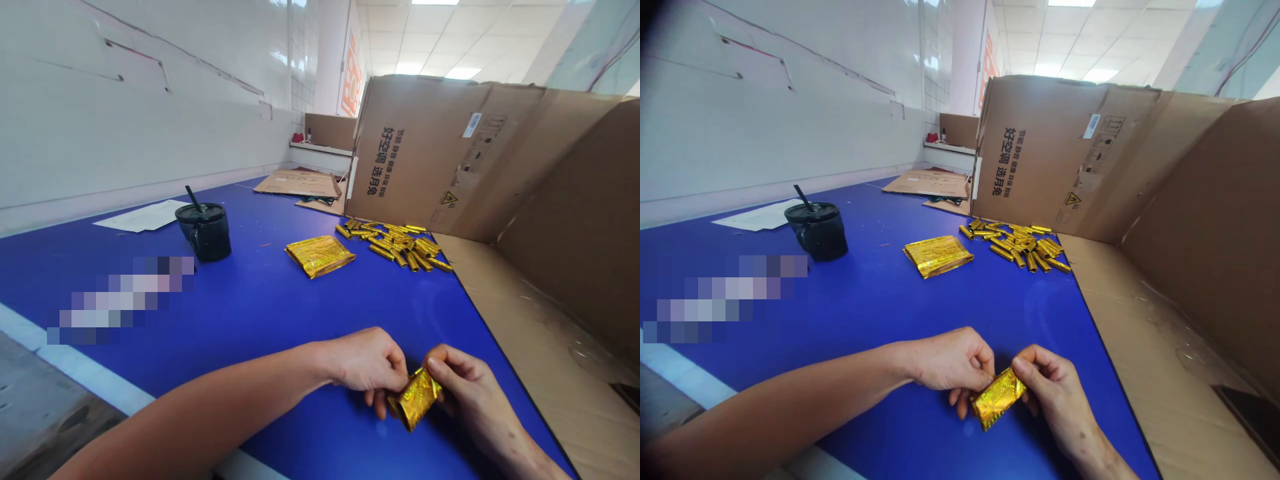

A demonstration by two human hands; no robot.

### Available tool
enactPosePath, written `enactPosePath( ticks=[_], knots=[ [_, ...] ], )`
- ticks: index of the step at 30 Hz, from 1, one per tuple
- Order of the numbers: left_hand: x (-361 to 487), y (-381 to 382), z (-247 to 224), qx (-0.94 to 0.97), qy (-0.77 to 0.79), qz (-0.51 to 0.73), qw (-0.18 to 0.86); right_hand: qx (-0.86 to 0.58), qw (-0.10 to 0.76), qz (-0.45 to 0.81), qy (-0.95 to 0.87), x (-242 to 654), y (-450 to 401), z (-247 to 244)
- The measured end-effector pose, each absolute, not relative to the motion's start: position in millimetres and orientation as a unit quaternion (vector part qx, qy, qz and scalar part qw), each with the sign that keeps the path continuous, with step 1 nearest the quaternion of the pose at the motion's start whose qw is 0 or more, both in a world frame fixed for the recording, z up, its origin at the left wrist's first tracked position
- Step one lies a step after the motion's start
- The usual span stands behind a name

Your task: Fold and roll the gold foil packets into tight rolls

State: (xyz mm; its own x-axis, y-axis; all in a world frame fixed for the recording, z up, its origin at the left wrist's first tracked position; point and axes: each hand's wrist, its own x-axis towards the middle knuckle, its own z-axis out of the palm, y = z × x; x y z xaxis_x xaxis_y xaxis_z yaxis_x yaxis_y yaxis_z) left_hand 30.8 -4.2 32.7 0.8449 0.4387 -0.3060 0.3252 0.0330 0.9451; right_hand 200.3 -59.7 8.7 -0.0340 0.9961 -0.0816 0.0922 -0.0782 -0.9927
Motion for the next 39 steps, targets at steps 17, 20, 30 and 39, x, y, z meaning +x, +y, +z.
enactPosePath(
  ticks=[17, 20, 30, 39],
  knots=[
    [29.0, -23.8, 34.8, 0.827, 0.281, 0.212, 0.437, -0.583, 0.506, 0.409, -0.487, 197.9, -56.4, 7.9],
    [29.1, -22.5, 34.5, 0.825, 0.285, 0.218, 0.436, -0.592, 0.523, 0.370, -0.489, 200.3, -55.5, 6.4],
    [36.0, -17.4, 16.7, 0.743, 0.326, 0.227, 0.538, -0.595, 0.545, 0.301, -0.509, 204.8, -53.5, 3.4],
    [39.5, -23.0, 17.7, 0.716, 0.332, 0.244, 0.563, -0.595, 0.538, 0.275, -0.529, 203.2, -57.1, 3.5]
  ],
)
